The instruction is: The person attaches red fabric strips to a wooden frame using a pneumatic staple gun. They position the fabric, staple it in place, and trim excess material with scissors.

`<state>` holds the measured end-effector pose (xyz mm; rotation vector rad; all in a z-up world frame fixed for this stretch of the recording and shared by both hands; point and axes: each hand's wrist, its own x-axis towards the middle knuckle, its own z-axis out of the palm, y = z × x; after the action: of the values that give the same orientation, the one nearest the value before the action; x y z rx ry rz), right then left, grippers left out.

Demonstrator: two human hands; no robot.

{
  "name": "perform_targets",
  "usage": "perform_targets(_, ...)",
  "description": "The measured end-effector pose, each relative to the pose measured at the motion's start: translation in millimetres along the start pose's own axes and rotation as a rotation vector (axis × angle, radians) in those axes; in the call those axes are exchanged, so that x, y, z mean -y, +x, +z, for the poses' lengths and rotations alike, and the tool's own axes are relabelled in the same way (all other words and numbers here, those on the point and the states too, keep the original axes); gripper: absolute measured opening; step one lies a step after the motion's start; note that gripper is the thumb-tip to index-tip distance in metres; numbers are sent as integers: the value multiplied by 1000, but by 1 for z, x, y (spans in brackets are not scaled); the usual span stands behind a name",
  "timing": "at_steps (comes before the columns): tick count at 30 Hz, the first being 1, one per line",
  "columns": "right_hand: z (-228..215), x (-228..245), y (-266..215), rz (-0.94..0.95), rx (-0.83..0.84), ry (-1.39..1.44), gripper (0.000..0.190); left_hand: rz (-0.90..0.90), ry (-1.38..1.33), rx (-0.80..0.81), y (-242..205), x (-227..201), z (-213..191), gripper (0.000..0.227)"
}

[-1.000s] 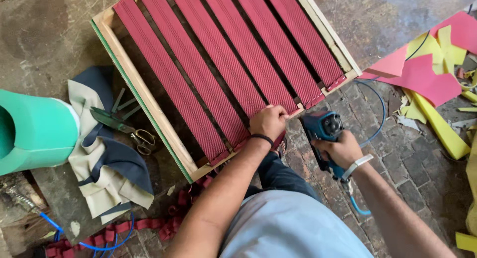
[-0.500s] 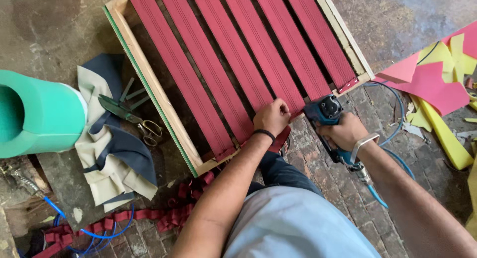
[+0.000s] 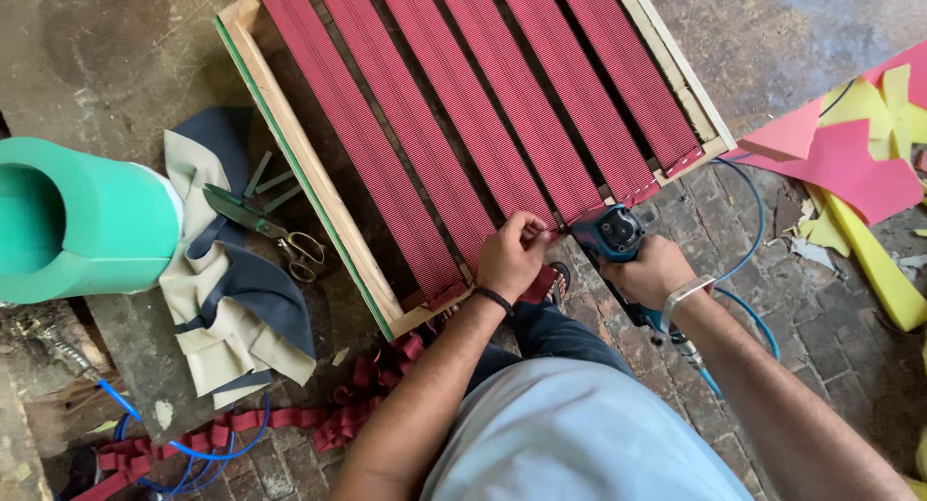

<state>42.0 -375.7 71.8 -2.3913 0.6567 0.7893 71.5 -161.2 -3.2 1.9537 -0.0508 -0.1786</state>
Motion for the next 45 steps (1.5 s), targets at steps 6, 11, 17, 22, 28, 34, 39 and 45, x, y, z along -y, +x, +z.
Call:
perform_targets(6, -3, -51, 0, -82, -52, 444, 19, 11, 218, 80, 5, -18, 0, 13)
perform_targets(11, -29, -104, 7, 26, -145, 450, 20, 295, 517, 336, 19, -45, 38, 24)
perform_targets(17, -49, -111, 23, 48, -115, 409, 25, 260, 733, 415, 68, -67, 101, 36)
perform_targets(22, -60, -108, 33, 11, -59, 348, 27, 116, 563, 375, 75, -52, 113, 24)
perform_targets(28, -70, -96, 44, -112, -6, 517, 23, -47, 379, 214, 82, -46, 117, 15)
perform_targets(34, -92, -80, 61, -58, 14, 313, 24, -210, 403, 226, 92, -55, 116, 19)
perform_targets(39, -97, -57, 74, -1, 27, 85, 29, -195, 389, 255, 97, -47, 112, 20)
perform_targets(45, -95, -51, 67, -39, 31, 49, 25, -96, 125, 97, 80, -32, 99, 17)
